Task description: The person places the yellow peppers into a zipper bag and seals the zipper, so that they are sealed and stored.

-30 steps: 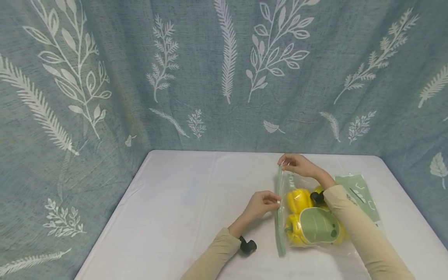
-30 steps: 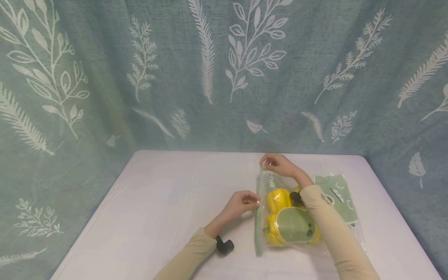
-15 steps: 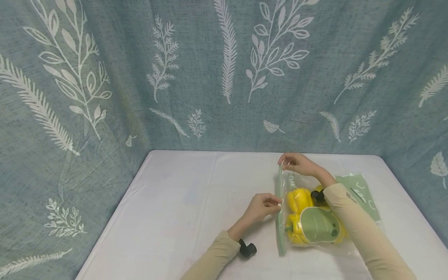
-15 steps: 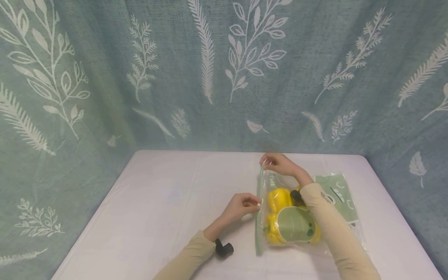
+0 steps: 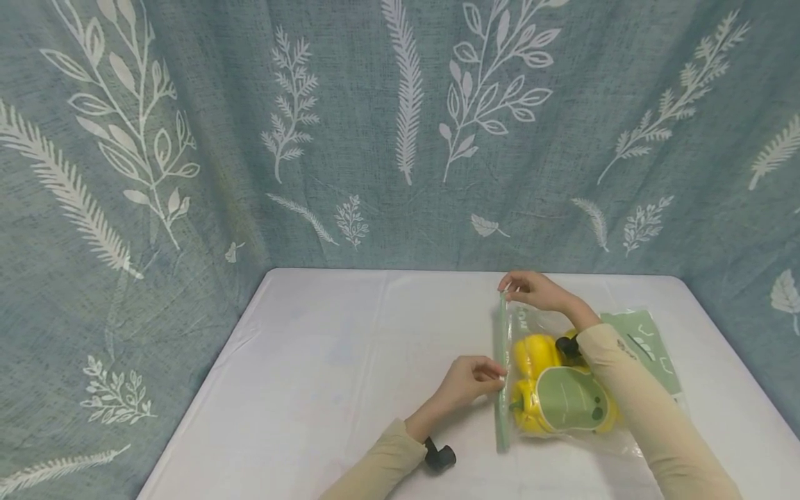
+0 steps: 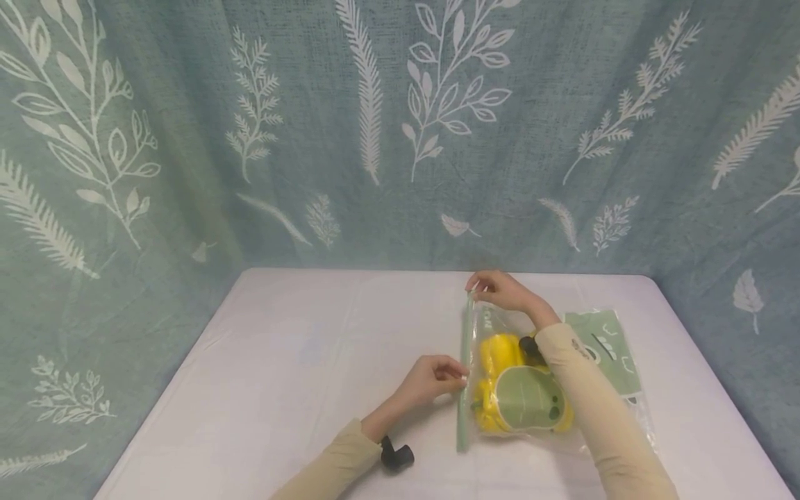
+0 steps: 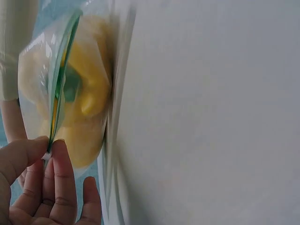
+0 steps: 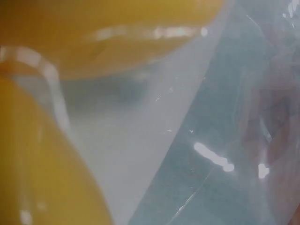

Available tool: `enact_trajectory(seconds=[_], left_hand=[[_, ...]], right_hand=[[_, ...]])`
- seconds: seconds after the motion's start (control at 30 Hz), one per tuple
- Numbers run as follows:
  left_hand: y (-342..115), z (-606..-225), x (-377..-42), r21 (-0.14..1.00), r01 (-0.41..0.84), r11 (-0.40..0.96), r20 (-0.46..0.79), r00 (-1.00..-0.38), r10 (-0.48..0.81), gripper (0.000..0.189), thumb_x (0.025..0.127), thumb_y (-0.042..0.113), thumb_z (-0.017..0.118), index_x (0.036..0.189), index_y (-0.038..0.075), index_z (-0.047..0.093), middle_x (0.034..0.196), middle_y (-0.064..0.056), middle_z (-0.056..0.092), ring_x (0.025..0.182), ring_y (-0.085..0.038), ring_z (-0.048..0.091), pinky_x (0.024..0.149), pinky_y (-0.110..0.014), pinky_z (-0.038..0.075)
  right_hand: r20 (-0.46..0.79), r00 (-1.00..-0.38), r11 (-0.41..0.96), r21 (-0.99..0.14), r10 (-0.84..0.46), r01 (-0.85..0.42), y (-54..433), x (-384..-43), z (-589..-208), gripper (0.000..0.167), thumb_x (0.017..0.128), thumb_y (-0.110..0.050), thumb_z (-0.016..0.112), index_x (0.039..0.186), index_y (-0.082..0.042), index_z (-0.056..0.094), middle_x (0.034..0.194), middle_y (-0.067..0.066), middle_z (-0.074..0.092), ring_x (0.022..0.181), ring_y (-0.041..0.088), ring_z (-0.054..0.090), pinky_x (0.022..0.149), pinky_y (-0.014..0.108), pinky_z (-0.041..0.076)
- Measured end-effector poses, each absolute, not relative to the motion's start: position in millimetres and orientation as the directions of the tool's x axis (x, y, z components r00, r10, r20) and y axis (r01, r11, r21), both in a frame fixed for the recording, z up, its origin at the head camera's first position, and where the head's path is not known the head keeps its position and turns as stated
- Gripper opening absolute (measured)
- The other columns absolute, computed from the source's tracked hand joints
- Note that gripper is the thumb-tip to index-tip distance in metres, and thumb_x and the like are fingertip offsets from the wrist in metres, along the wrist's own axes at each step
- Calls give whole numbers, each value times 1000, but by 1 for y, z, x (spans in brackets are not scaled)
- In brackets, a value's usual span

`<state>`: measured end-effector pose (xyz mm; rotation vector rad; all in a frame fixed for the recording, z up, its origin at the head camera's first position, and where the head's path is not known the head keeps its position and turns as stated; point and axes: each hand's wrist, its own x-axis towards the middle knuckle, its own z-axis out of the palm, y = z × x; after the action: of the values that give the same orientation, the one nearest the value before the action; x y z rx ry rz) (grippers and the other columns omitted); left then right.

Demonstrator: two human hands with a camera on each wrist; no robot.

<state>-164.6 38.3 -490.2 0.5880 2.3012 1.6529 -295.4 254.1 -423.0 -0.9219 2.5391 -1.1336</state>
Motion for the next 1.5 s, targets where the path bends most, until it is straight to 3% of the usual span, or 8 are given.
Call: enact_trajectory(seconds=[0.43, 0.77, 1.13, 1.5], left_hand=[[35, -486, -148, 962, 139, 237, -5, -852, 523, 15, 77, 4, 72, 92, 2, 69, 82, -11, 68, 63, -2, 57, 56, -12, 45], [32, -487, -143, 957, 143, 252, -22, -832, 555, 15, 77, 6, 73, 92, 2, 69, 83, -5, 70, 66, 1, 60, 64, -14, 51], [30, -490, -139, 965, 117, 237, -46, -808, 587, 14, 77, 2, 72, 91, 0, 69, 86, -13, 70, 66, -2, 61, 62, -14, 51], [26, -491, -135, 959, 150, 242, -55, -736, 674, 14, 79, 7, 71, 91, 1, 69, 84, -5, 70, 65, 2, 60, 61, -15, 51]], right_hand=[[54, -776, 503, -733, -628, -458, 255, -299, -425, 20, 93, -7, 53, 109, 3, 57, 96, 14, 63, 81, 17, 61, 65, 28, 50], [37, -782, 517, -731, -622, -445, 256, -302, -426, 17, 94, -7, 52, 108, -3, 60, 94, 12, 64, 79, 16, 61, 64, 28, 50], [40, -781, 524, -720, -624, -455, 252, -299, -423, 16, 93, -4, 52, 107, -1, 59, 93, 13, 63, 79, 21, 60, 64, 28, 49], [31, -782, 542, -704, -622, -459, 249, -301, -424, 19, 93, -5, 53, 109, 3, 58, 91, 10, 63, 77, 17, 59, 65, 28, 49]])
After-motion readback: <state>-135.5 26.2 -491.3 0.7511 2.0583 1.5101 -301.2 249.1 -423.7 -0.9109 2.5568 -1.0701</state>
